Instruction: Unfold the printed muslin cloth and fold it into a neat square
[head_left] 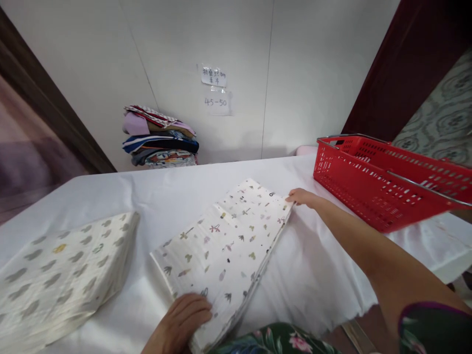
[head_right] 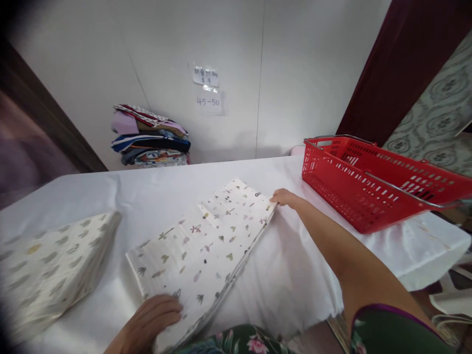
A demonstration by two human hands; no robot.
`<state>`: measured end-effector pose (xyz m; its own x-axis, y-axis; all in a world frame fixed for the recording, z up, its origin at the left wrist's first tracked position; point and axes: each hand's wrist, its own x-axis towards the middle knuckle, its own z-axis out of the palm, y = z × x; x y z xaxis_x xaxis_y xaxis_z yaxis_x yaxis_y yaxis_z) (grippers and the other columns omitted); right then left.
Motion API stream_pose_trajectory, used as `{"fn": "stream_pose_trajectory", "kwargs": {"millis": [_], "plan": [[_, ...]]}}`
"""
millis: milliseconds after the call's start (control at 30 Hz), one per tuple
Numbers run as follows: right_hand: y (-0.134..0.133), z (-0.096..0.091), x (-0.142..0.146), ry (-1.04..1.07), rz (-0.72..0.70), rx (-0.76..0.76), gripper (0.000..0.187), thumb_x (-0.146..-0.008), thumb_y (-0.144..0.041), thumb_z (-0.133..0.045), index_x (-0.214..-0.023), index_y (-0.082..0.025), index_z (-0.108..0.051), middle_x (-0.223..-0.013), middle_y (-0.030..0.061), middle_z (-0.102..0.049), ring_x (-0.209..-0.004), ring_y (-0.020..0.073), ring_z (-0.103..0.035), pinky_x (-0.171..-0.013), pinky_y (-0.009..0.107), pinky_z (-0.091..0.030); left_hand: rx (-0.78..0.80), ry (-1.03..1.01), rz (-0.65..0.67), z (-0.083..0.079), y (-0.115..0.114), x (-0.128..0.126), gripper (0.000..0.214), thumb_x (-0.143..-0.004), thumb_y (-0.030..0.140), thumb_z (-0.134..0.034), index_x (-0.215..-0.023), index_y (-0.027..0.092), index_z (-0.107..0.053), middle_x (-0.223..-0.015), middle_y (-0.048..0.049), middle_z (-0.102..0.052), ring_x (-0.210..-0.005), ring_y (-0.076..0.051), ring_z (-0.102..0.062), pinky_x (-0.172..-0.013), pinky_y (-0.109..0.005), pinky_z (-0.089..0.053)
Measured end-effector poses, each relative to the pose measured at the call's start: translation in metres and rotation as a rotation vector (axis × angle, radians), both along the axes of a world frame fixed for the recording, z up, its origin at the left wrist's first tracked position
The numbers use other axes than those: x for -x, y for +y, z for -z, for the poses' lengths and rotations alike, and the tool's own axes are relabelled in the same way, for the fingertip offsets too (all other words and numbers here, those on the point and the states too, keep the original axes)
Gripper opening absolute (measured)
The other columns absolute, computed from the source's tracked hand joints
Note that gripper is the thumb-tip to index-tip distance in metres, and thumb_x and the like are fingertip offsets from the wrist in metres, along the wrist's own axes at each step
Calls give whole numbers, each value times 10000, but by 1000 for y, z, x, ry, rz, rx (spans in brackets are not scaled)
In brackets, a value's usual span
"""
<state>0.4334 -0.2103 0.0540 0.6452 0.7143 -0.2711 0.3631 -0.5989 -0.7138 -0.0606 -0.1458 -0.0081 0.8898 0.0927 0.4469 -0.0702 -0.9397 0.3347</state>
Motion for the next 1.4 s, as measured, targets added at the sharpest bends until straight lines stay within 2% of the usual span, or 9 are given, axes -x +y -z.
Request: {"fn": "stream_pose_trajectory", "kwargs": {"millis": [167, 333, 500, 667, 933, 1100, 1200, 1300, 1400], "plan": [[22, -11, 1, 71, -3, -105, 204, -770, -371, -595, -782, -176, -536, -672, 1, -593, -590, 80, -528, -570, 189, -438, 56, -69, -97, 8, -7, -1, 234, -847, 333, -458, -1053, 282, -559, -977, -49, -672, -958, -206, -603, -862, -377, -485], [17, 20, 3, 76, 23, 65, 230, -650, -296, -709, -642, -151, -531, -435, -44, -449, -421, 81, -435, -447, 215, -384, 52, -94, -117, 7, -12, -3, 216, -853, 334, -450, -1025, 284, -571, -965, -41, -673, -947, -196, -601, -867, -368, -481], [8, 38, -4, -12, 14, 136, 176, -641, -288, -699, -704, -155, -602, -471, -49, -470, -466, 82, -453, -460, 193, -363, 71, -62, -100, 4, -11, -4, 224, -861, 347, -437, -1031, 276, -564, -977, -47, -668, -961, -200, -587, -867, -374, -471], [6, 37, -5, -122, -3, 165, 175, -618, -281, -702, -720, -161, -628, -561, -22, -539, -588, 121, -518, -516, 203, -358, 68, -110, -103, 9, -12, -5, 229, -884, 357, -402, -1021, 267, -562, -953, -47, -667, -956, -188, -579, -858, -361, -464], [3, 26, 15, -108, 13, 147, 234, -561, -244, -725, -492, -151, -522, -485, 2, -489, -662, 179, -554, -546, 229, -368, 18, -111, -114, 6, -13, -7, 231, -888, 302, -357, -933, 233, -573, -899, -42, -675, -910, -167, -598, -877, -341, -455], [-17, 8, 25, 92, 32, 0, 235, -637, -343, -669, -670, -161, -523, -558, 5, -540, -538, 125, -524, -506, 236, -428, 116, -108, -171, -33, -4, 4, 248, -820, 329, -504, -1049, 270, -580, -974, -44, -680, -921, -186, -624, -869, -331, -496], [-42, -23, 32, 213, 24, -238, 276, -677, -393, -639, -824, -191, -522, -653, -3, -570, -520, 95, -506, -474, 207, -424, 380, -195, -367, -76, 9, 18, 263, -801, 373, -546, -1049, 313, -606, -1004, -22, -678, -889, -192, -644, -740, -282, -557], [-71, -62, 42, 389, 51, -616, 360, -651, -353, -699, -954, -238, -542, -720, -13, -590, -548, 102, -523, -440, 196, -415, 646, -318, -495, -113, 25, 34, 311, -734, 505, -578, -949, 300, -670, -996, -20, -681, -864, -235, -647, -726, -331, -569], [-90, -91, 50, 423, 79, -682, 363, -654, -309, -719, -985, -248, -584, -727, -13, -603, -547, 104, -535, -447, 198, -445, 759, -384, -719, -134, 42, 39, 312, -635, 470, -677, -874, 271, -702, -950, -17, -694, -843, -260, -646, -725, -361, -567]]}}
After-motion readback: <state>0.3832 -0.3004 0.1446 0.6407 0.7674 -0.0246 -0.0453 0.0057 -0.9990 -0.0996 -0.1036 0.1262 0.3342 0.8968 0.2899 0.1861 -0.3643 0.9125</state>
